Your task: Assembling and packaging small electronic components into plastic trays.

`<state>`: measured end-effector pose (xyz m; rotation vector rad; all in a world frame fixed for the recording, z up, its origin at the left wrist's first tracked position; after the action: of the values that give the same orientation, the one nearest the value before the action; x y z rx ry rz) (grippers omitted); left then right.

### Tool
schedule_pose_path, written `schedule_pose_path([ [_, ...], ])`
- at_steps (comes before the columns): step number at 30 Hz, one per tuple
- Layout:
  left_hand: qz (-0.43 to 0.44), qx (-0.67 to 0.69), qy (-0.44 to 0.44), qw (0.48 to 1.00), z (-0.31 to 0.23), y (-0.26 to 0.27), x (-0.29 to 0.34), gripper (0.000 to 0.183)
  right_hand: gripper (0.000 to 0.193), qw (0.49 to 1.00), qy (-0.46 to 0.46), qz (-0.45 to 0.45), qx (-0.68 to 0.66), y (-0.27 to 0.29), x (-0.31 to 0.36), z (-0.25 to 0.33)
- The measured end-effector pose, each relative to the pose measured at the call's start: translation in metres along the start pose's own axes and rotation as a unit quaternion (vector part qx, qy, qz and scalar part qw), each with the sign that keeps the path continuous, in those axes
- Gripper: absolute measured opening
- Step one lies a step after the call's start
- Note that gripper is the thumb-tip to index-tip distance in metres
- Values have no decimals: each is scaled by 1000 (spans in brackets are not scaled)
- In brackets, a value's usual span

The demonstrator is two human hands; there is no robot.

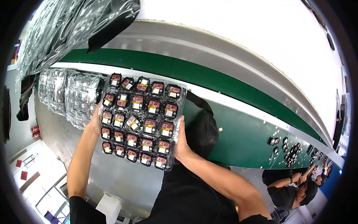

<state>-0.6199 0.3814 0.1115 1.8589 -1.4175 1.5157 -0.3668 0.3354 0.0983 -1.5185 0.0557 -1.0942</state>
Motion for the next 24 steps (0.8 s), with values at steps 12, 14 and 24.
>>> schedule_pose_path([
  [12, 23, -32, 73, 997, 13, 22, -34, 63, 74, 997, 42, -67, -3, 26, -18, -12],
  [14, -2, -96, 42, 994, 8, 23, -32, 66, 73, 996, 36, -75, -11, 28, -22, -12],
  [24, -3, -76, 73, 994, 7, 43, -23, 86, 63, 991, 98, -92, 24, 51, -20, -13],
])
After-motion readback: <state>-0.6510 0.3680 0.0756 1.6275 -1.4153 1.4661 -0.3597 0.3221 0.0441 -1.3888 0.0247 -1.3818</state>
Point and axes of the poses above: each hand's wrist, its own x-axis away from the middle knuckle, its own y-axis out of the back of the hand, z = x × y, the point moved 7 cm from there along -x, towards the middle knuckle, and after that the axes turned 3 degrees about y, right-handed, at the moved point
